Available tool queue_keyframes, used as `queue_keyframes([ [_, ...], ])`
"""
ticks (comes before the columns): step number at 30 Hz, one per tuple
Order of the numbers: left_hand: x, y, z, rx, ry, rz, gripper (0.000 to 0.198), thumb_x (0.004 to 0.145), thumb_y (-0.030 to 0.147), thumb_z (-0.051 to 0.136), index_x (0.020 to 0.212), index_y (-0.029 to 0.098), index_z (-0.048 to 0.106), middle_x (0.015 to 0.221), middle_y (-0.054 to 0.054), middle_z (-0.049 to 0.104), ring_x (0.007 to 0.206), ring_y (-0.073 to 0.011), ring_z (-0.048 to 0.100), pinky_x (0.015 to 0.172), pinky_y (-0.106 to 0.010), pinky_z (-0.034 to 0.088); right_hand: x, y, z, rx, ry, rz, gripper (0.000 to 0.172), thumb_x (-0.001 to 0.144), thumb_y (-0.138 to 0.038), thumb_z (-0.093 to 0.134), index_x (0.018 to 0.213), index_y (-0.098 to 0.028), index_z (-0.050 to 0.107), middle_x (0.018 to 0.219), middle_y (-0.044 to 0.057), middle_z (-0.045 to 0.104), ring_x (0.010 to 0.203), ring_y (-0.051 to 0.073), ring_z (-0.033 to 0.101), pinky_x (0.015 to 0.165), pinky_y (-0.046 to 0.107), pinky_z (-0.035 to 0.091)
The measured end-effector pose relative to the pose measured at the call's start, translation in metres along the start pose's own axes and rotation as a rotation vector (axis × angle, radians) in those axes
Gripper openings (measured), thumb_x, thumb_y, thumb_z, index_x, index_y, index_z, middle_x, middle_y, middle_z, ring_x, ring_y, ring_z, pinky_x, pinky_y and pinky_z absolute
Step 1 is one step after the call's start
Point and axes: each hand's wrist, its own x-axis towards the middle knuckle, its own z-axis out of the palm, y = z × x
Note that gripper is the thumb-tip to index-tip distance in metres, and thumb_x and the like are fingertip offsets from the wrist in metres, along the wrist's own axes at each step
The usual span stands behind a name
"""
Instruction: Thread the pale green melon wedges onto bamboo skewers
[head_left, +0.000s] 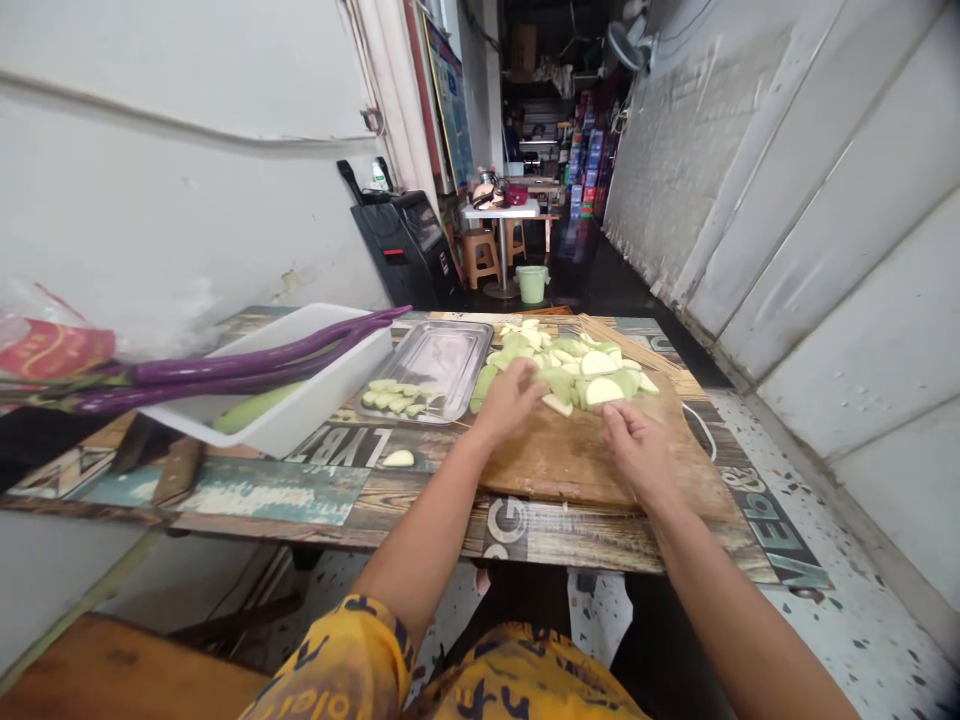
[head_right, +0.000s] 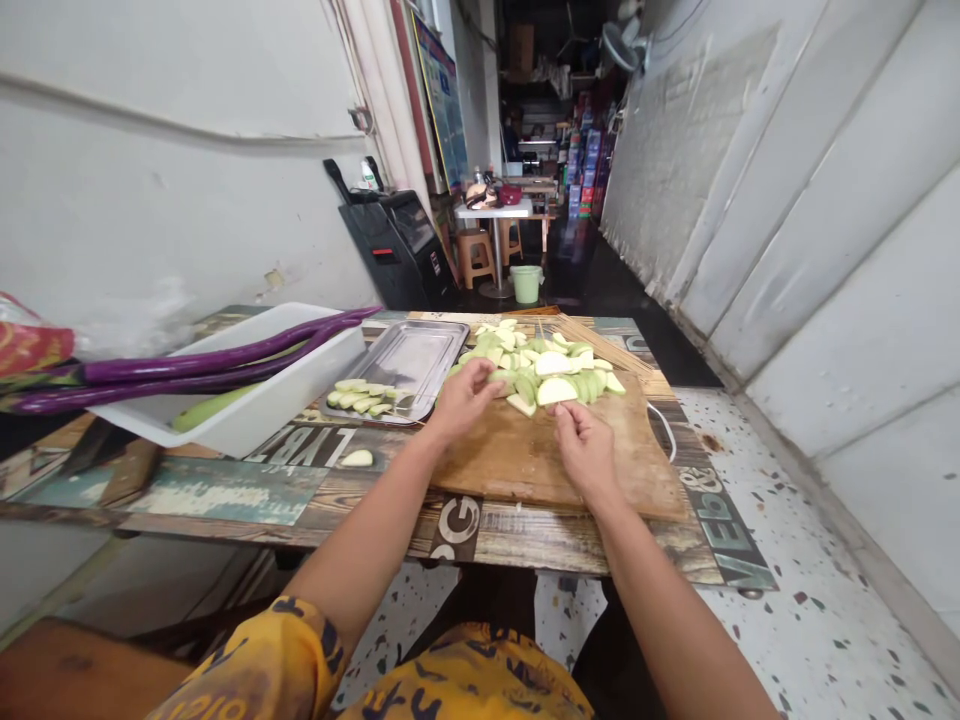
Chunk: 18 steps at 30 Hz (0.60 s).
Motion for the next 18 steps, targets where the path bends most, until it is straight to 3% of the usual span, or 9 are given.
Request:
queue_keyframes([
  [2,0.003,0.002,0.000,-0.369,0.134,-0.166,0.018,0.073,0.023,0.063,0.089,0.018,0.056,0.075,-0.002,0.062,0.071,-0.0131,0.059,0.070,-0.025,0.046,-0.002,-0.002,0.000,-0.066,-0.063,-0.033,0.030,0.080,-0.044,0.051,0.084,-0.016,0.061,0.046,-0.006,0.037,0.041,0.009,0.032,0.040,0.022,0.022],
  [4,0.006,0.003,-0.004,-0.636,0.195,-0.290,0.020,0.073,0.019,0.063,0.091,0.016,0.056,0.072,-0.002,0.062,0.060,-0.0096,0.058,0.058,-0.020,0.044,-0.005,-0.004,0.001,-0.134,-0.137,-0.054,0.029,0.081,-0.043,0.050,0.084,-0.016,0.062,0.047,-0.004,0.041,0.042,0.010,0.035,0.041,0.022,0.025],
  [9,0.014,-0.002,-0.021,-0.951,0.300,-0.425,0.011,0.077,0.011,0.057,0.088,0.012,0.057,0.066,-0.002,0.061,0.045,-0.0043,0.051,0.037,-0.012,0.031,-0.008,-0.004,0.004,-0.289,-0.248,-0.167,0.029,0.082,-0.039,0.047,0.084,-0.016,0.066,0.063,0.002,0.061,0.056,0.015,0.053,0.052,0.025,0.040],
  [11,0.016,-0.005,-0.025,-1.018,0.332,-0.498,0.006,0.079,0.010,0.054,0.085,0.011,0.056,0.067,-0.004,0.062,0.049,-0.0062,0.055,0.039,-0.012,0.036,-0.008,-0.002,0.005,-0.310,-0.283,-0.196,0.028,0.083,-0.037,0.047,0.084,-0.017,0.066,0.074,0.004,0.067,0.067,0.017,0.059,0.060,0.027,0.044],
  [14,0.018,-0.007,-0.026,-1.071,0.367,-0.567,0.004,0.080,0.010,0.053,0.084,0.010,0.055,0.073,-0.009,0.065,0.065,-0.0135,0.064,0.054,-0.019,0.051,-0.009,-0.002,0.005,-0.317,-0.328,-0.217,0.026,0.083,-0.035,0.048,0.085,-0.017,0.066,0.083,0.005,0.070,0.077,0.020,0.062,0.069,0.029,0.047],
  [18,0.020,-0.009,-0.027,-1.078,0.407,-0.571,0.005,0.080,0.008,0.052,0.083,0.009,0.056,0.079,-0.012,0.066,0.077,-0.0185,0.067,0.066,-0.026,0.054,-0.010,-0.004,0.006,-0.325,-0.358,-0.229,0.026,0.084,-0.034,0.047,0.085,-0.017,0.067,0.084,0.005,0.070,0.079,0.020,0.063,0.070,0.030,0.047],
])
